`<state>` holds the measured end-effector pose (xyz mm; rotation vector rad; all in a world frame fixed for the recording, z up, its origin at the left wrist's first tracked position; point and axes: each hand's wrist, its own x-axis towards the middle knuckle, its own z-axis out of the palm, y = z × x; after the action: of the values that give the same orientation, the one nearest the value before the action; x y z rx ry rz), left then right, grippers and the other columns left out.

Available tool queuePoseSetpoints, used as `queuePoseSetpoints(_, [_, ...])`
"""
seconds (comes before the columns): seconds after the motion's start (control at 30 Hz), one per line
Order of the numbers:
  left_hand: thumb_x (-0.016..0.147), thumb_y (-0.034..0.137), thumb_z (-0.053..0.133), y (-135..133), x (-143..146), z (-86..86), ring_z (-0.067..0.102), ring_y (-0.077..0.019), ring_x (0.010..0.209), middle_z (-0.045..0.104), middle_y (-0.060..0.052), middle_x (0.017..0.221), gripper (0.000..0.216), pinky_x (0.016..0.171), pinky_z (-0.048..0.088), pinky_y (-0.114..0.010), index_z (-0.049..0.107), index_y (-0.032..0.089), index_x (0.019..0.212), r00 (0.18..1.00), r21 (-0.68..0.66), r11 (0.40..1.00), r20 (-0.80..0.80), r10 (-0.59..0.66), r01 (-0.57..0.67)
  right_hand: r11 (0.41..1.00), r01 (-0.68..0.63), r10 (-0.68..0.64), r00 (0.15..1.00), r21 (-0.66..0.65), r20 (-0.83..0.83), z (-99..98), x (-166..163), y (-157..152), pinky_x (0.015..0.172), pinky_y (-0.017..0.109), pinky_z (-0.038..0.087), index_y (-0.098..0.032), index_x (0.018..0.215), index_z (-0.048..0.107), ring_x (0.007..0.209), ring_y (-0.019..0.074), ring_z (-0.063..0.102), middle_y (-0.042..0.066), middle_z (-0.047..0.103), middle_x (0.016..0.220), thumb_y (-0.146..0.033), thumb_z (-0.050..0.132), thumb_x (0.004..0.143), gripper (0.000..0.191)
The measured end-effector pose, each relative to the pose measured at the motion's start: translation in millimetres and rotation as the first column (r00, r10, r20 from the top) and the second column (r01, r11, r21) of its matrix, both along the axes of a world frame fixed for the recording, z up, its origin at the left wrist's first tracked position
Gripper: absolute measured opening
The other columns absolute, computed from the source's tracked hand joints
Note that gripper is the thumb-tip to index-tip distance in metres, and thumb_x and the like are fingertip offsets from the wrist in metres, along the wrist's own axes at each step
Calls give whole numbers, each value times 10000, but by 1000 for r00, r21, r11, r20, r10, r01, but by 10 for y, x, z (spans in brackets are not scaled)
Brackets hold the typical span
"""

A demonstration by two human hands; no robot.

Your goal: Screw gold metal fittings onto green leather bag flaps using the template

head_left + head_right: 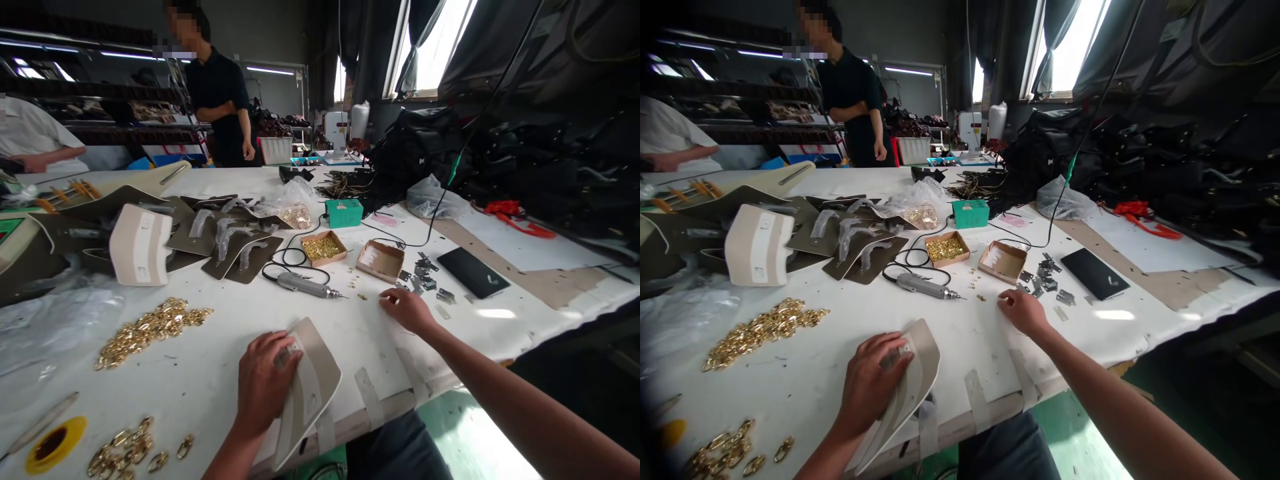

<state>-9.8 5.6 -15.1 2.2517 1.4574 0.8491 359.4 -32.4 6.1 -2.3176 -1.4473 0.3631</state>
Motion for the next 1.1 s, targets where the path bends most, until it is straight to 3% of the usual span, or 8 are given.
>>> queuePoseSetpoints(0.17, [839,436,690,5,-8,-22,598,-325,1220,744,-36,1216,235,1046,462,-520,767,300,1013,1000,22,1000,-8,4,-3,1000,-7,7,1000,5,11,-42,-68,88,636,267,368,-267,857,764,793,184,647,2,766,922,-318,613,843,160])
queuePoseSetpoints(0.37, [847,478,676,42,-32,-65,609,-320,1206,752,-35,1202,240,1035,480,-500,770,307,987,999,52,999,-36,-10,11,999,32,-32,999,15,-23,-49,-37,146,612,264,350,-267,1057,747,715,172,625,2,753,826,-330,618,850,252])
queuePoseSetpoints(0.57, [832,611,622,179,-86,-152,645,-331,1135,767,-43,1167,377,1006,496,-512,774,304,989,996,108,993,-75,-47,55,996,51,-51,999,78,-5,-42,-146,161,679,267,366,-278,921,753,854,178,646,4,764,984,-304,598,860,168])
queuePoseSetpoints(0.77, [822,718,573,250,-102,-160,668,-333,1088,778,-41,1149,489,955,516,-495,782,305,981,988,136,988,-147,-52,73,993,9,-6,1000,119,-25,65,-243,-340,698,243,398,-277,941,752,800,143,648,-11,753,950,-317,603,885,164])
queuePoseSetpoints(0.93, [848,698,567,215,-100,-169,676,-312,1082,785,-41,1135,477,960,519,-459,782,297,986,988,194,977,-144,-58,85,985,131,-137,989,116,52,97,178,-920,673,257,414,-272,1005,756,787,164,661,11,748,970,-352,602,907,199])
queuePoseSetpoints(1.1, [854,671,580,203,-99,-169,680,-309,1091,785,-34,1138,439,967,522,-461,779,304,990,989,212,973,-136,-65,93,980,200,-200,978,0,53,-7,538,-1115,659,262,404,-272,921,764,815,187,652,20,738,986,-339,608,891,172])
